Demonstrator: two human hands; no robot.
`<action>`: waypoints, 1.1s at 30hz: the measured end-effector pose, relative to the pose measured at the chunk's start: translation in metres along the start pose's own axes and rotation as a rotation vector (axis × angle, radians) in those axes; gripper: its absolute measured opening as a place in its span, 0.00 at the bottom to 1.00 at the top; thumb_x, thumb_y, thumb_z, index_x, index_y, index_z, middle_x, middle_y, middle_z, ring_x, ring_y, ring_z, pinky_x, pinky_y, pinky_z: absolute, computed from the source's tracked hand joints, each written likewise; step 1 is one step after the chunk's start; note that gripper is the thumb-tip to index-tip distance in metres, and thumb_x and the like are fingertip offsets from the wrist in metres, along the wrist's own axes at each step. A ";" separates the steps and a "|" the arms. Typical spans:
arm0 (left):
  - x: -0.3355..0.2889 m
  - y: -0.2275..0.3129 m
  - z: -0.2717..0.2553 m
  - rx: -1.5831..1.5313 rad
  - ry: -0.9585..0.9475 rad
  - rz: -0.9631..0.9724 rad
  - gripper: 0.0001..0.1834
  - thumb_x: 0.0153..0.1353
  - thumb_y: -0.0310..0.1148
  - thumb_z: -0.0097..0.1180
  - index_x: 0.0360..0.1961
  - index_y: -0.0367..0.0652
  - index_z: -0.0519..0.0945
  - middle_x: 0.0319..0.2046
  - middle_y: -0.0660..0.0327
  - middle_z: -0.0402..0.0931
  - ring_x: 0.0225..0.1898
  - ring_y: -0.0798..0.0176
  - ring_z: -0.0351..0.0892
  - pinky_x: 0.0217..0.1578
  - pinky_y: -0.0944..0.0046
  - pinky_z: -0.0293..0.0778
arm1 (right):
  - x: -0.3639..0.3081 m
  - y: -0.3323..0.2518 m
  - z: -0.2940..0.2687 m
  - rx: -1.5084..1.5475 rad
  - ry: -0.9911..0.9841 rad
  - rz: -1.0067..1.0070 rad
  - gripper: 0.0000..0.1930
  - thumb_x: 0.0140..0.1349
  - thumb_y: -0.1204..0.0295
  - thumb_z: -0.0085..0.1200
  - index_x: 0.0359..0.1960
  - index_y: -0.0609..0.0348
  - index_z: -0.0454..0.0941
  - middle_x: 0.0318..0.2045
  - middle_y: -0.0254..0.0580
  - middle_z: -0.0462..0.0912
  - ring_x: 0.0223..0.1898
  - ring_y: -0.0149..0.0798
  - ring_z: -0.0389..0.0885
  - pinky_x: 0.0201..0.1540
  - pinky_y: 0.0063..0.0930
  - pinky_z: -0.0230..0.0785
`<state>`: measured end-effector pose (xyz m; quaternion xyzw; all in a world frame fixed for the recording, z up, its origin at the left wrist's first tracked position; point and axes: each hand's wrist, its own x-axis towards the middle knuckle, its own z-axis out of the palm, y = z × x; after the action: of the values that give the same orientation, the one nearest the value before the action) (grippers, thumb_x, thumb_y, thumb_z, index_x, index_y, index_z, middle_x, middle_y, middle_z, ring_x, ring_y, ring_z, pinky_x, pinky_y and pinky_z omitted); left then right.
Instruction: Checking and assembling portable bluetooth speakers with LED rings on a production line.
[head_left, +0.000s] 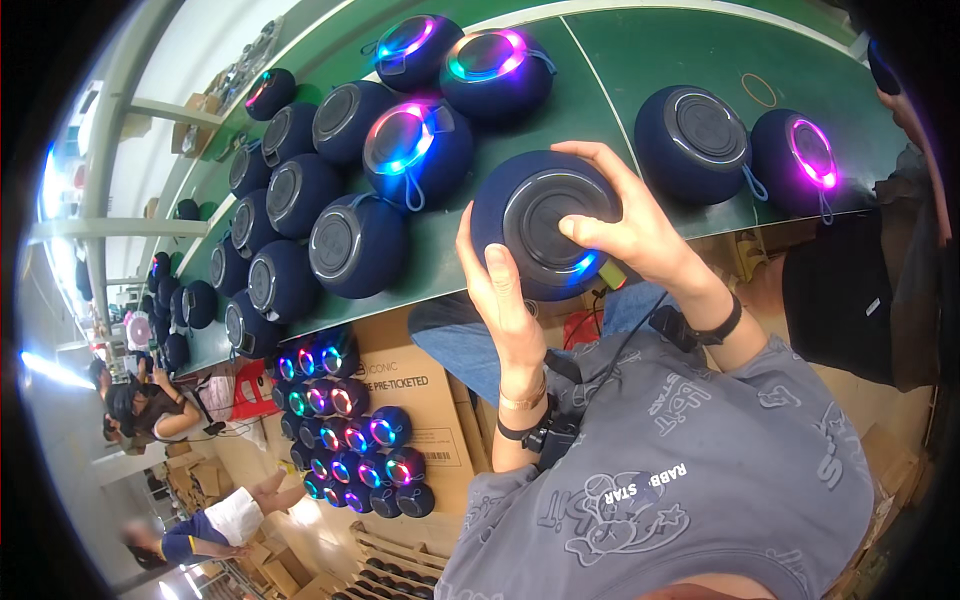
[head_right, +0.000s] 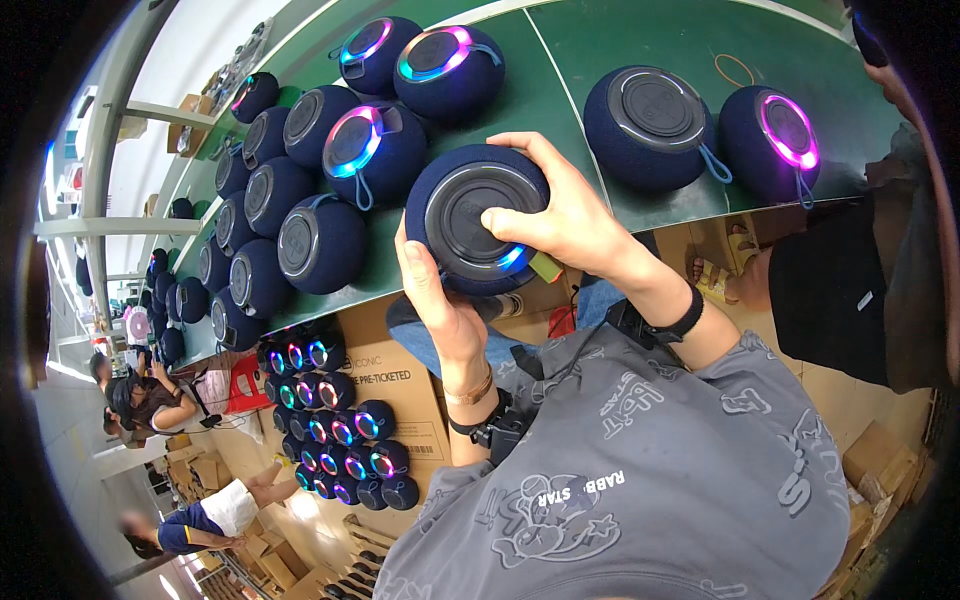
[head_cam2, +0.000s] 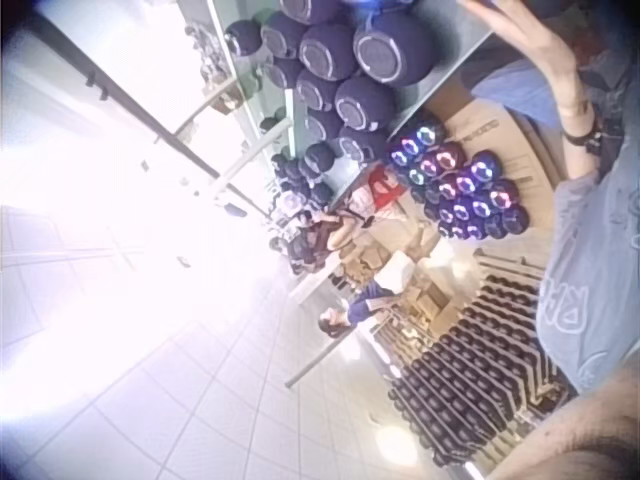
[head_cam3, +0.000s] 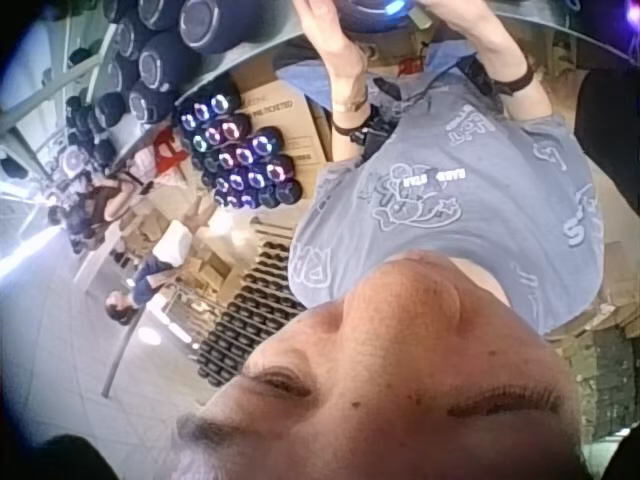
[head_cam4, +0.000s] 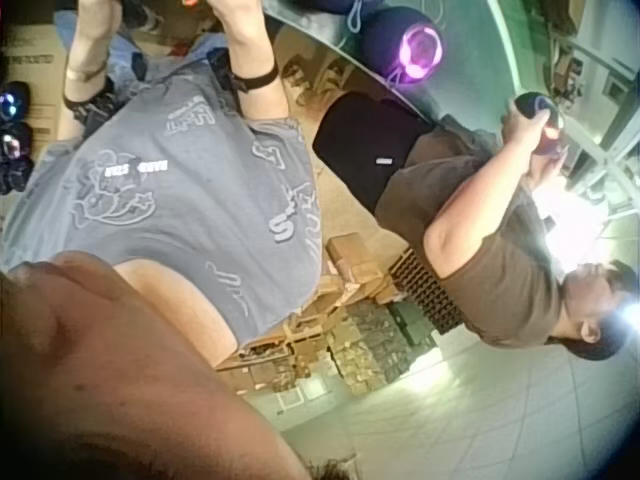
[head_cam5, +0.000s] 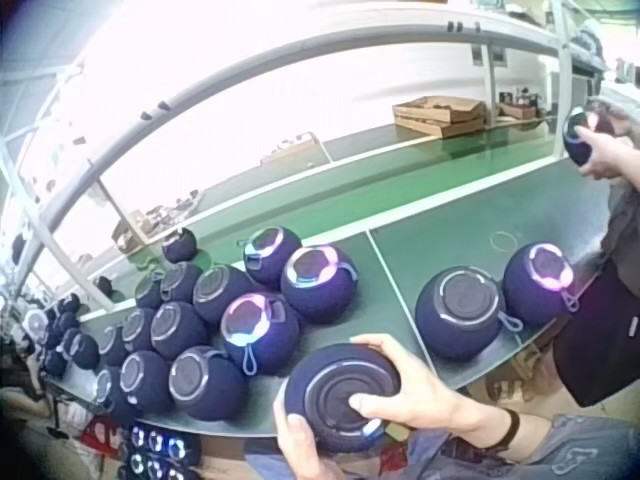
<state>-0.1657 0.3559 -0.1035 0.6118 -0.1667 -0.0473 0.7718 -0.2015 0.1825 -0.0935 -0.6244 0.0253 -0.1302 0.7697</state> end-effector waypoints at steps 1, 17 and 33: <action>0.000 0.000 0.000 -0.001 -0.002 0.007 0.35 0.85 0.49 0.41 0.78 0.30 0.61 0.70 0.45 0.71 0.71 0.52 0.72 0.73 0.54 0.64 | 0.000 0.000 0.000 0.020 -0.002 -0.003 0.41 0.61 0.68 0.73 0.73 0.67 0.65 0.61 0.51 0.79 0.63 0.39 0.81 0.69 0.36 0.73; 0.000 0.000 0.001 -0.046 0.015 -0.016 0.35 0.84 0.48 0.45 0.77 0.30 0.61 0.69 0.45 0.72 0.70 0.52 0.73 0.73 0.54 0.65 | 0.000 0.003 0.002 -0.035 0.022 0.011 0.42 0.58 0.65 0.73 0.71 0.66 0.66 0.61 0.51 0.80 0.61 0.40 0.82 0.68 0.37 0.74; 0.010 0.015 -0.002 -0.270 0.270 0.042 0.31 0.70 0.33 0.65 0.71 0.35 0.72 0.62 0.54 0.77 0.62 0.59 0.78 0.66 0.56 0.73 | -0.050 -0.035 0.036 -0.581 0.206 -0.286 0.21 0.53 0.74 0.81 0.48 0.60 0.86 0.37 0.37 0.87 0.33 0.29 0.87 0.35 0.21 0.78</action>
<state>-0.1574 0.3586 -0.0877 0.4999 -0.0665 0.0293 0.8630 -0.2489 0.2219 -0.0582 -0.7984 0.0512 -0.2869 0.5269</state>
